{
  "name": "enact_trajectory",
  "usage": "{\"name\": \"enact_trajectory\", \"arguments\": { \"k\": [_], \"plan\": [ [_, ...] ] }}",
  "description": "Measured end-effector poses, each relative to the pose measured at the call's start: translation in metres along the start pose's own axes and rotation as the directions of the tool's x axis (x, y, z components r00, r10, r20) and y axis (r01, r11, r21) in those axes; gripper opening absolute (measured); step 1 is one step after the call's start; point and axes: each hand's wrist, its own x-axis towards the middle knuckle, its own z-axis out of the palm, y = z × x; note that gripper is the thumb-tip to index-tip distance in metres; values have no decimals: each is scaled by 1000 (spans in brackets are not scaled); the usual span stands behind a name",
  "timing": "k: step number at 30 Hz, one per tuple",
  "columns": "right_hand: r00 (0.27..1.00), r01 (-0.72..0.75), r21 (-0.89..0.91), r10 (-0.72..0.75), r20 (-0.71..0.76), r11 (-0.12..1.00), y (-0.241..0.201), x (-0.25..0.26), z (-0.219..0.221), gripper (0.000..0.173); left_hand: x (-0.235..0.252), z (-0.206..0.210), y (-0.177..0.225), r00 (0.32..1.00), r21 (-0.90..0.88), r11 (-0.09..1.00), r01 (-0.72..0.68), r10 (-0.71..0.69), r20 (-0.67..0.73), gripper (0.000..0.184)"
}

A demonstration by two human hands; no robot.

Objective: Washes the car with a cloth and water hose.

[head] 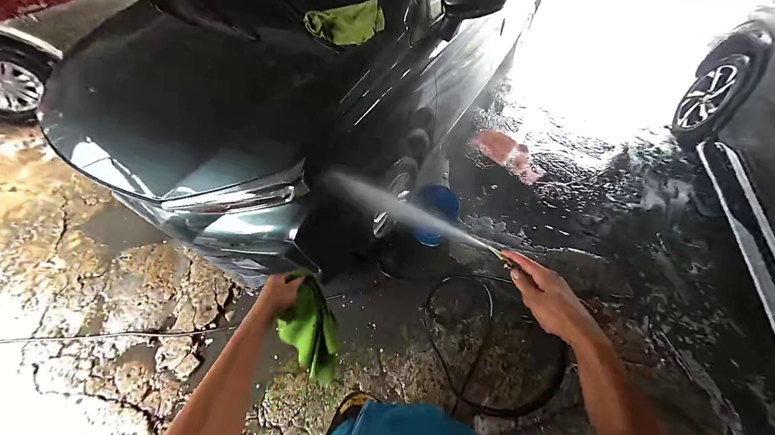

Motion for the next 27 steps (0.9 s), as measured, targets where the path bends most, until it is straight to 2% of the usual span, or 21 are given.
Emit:
{"name": "enact_trajectory", "arguments": {
  "k": [2, 4, 8, 10, 11, 13, 15, 17, 18, 19, 21, 23, 25, 27],
  "plan": [
    [1000, 24, -10, -24, -17, 1000, -20, 26, 5, 46, 45, 1, 19, 996, -244, 969, 50, -66, -59, 47],
    [999, 26, 4, -26, -33, 1000, -36, 44, 9, 45, 91, 3, 40, 997, -433, 901, 18, -48, -59, 51],
    [987, 39, -20, -42, -157, 999, -70, 66, 26, 47, 188, -11, 103, 988, -582, 803, -128, 155, -5, 43],
    [980, 50, -34, -55, -189, 998, -96, 77, 35, 47, 238, -30, 142, 971, -671, 726, -151, 235, 35, 41],
    [983, 53, -43, -60, -172, 998, -113, 80, 40, 46, 256, -38, 157, 969, -677, 724, -134, 238, 62, 42],
    [988, 59, -100, -73, -136, 993, -149, 84, 50, 45, 287, -55, 178, 975, -593, 800, -92, 194, 111, 44],
    [983, 6, -167, -37, -179, 986, -172, 88, 56, 45, 336, -57, 172, 975, -514, 851, -113, 194, 106, 45],
    [969, -54, -168, 11, -248, 984, -173, 100, 54, 47, 375, -60, 167, 986, -419, 899, -128, 161, 43, 48],
    [973, -62, -166, 23, -231, 984, -171, 105, 54, 47, 384, -61, 169, 985, -304, 938, -169, 175, -9, 47],
    [986, -59, -173, 31, -164, 983, -171, 108, 56, 47, 385, -63, 171, 977, -149, 966, -210, 203, -62, 46],
    [997, -51, -181, 41, -62, 982, -175, 114, 70, 46, 379, -69, 169, 943, 72, 953, -295, 303, -139, 41],
    [995, -81, -192, 67, -80, 978, -174, 120, 74, 47, 373, -74, 159, 901, 160, 916, -367, 393, -182, 33],
    [991, -90, -187, 69, -118, 978, -170, 128, 64, 47, 369, -77, 155, 887, 209, 903, -375, 415, -202, 31],
    [999, -38, -192, 31, -39, 981, -171, 135, 62, 45, 367, -75, 151, 896, 235, 908, -347, 395, -203, 33]
  ]
}}
